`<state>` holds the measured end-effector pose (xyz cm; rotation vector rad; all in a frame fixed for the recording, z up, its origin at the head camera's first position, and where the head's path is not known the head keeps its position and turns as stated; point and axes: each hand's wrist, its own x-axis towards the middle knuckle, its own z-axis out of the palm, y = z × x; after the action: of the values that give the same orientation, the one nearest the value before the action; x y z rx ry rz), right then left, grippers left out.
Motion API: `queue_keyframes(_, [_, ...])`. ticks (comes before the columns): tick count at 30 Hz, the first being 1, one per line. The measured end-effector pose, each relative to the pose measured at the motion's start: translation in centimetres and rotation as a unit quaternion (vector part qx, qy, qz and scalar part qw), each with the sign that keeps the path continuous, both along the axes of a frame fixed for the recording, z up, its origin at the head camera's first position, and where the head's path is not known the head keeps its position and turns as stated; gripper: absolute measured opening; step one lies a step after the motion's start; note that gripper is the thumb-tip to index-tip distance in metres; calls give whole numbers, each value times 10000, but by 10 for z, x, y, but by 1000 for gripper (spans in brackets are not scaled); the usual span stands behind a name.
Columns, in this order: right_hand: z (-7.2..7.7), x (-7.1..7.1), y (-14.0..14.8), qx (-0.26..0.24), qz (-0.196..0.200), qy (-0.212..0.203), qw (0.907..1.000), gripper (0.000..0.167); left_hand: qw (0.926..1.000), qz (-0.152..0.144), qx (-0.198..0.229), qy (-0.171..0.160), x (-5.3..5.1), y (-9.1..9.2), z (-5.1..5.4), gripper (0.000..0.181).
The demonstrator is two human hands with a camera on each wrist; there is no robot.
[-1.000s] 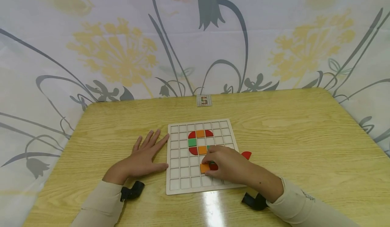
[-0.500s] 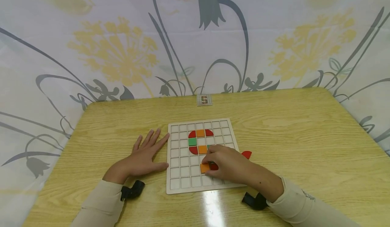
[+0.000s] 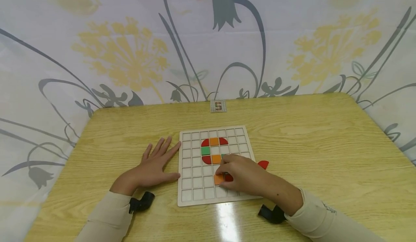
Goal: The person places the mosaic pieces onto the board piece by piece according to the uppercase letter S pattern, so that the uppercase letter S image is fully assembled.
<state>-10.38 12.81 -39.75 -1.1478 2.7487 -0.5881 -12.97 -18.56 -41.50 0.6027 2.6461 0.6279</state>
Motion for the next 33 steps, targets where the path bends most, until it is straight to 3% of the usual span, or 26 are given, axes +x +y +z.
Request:
queue_keyframes(17, [7,-6,12,-133,-116,13,9998,18,10000,3,13,-20,1,2,2,93])
queue_keyframes(24, [16,-13,34,-245,-529,1,9983,17,10000,-2,7,13,0,2,2,93])
queue_keyframes(33, [26,-22,65,-403,-1079,-368,9927,13,10000,7,6,-18,1,1,1,93])
